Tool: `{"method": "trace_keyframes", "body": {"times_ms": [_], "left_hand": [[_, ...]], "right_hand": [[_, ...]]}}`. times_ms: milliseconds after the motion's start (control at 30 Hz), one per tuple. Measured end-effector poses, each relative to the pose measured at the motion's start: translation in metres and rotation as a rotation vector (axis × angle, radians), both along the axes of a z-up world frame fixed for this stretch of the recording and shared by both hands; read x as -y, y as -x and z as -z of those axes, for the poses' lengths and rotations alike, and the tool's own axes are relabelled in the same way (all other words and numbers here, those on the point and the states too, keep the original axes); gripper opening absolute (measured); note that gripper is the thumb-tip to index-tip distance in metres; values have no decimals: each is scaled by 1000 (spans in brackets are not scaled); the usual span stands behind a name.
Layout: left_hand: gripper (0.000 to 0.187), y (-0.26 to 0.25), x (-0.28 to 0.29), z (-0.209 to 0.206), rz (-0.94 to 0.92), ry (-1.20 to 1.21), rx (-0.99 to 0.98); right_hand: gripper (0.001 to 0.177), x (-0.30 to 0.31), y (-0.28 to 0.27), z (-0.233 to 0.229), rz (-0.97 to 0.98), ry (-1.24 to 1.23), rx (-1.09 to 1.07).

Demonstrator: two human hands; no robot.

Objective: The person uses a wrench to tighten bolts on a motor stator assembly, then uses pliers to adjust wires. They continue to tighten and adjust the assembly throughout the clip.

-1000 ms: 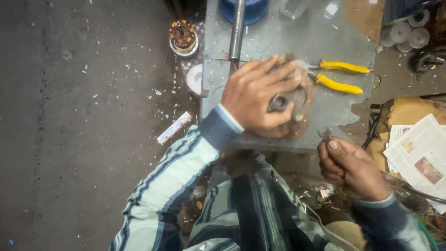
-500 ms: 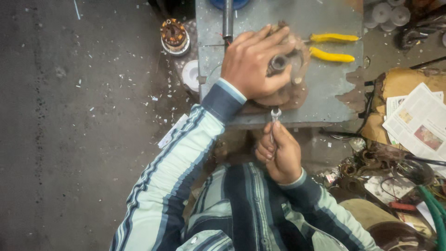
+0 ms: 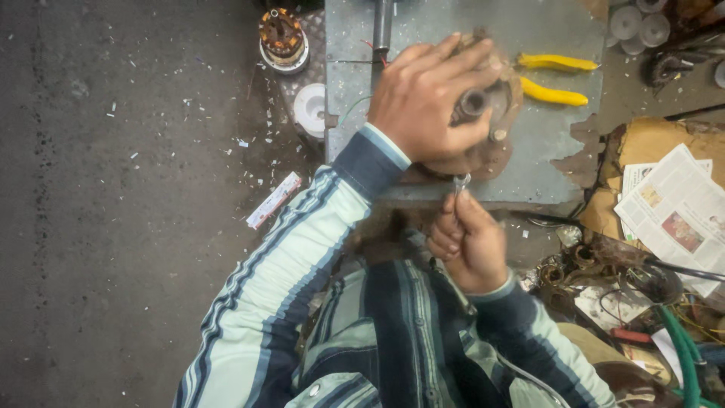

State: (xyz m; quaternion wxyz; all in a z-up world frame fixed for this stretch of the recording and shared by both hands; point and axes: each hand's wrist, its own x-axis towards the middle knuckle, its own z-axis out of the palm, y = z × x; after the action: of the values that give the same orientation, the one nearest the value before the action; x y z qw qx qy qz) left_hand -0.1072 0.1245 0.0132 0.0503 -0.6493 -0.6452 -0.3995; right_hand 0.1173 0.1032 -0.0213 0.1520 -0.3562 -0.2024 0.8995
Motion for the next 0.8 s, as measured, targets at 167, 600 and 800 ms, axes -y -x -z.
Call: {"method": "trace_keyframes", "body": {"times_ms": [167, 600, 800], "left_hand": [[44, 3, -3, 4, 11, 3, -37], [43, 3, -1, 0, 12, 13, -8], [42, 4, 0, -2, 17, 12, -7]], "right_hand": [[30, -19, 2, -19, -143, -62, 50], [31, -53, -29, -34, -484, -443, 390], [26, 4, -8, 7, -13, -197, 6]]}}
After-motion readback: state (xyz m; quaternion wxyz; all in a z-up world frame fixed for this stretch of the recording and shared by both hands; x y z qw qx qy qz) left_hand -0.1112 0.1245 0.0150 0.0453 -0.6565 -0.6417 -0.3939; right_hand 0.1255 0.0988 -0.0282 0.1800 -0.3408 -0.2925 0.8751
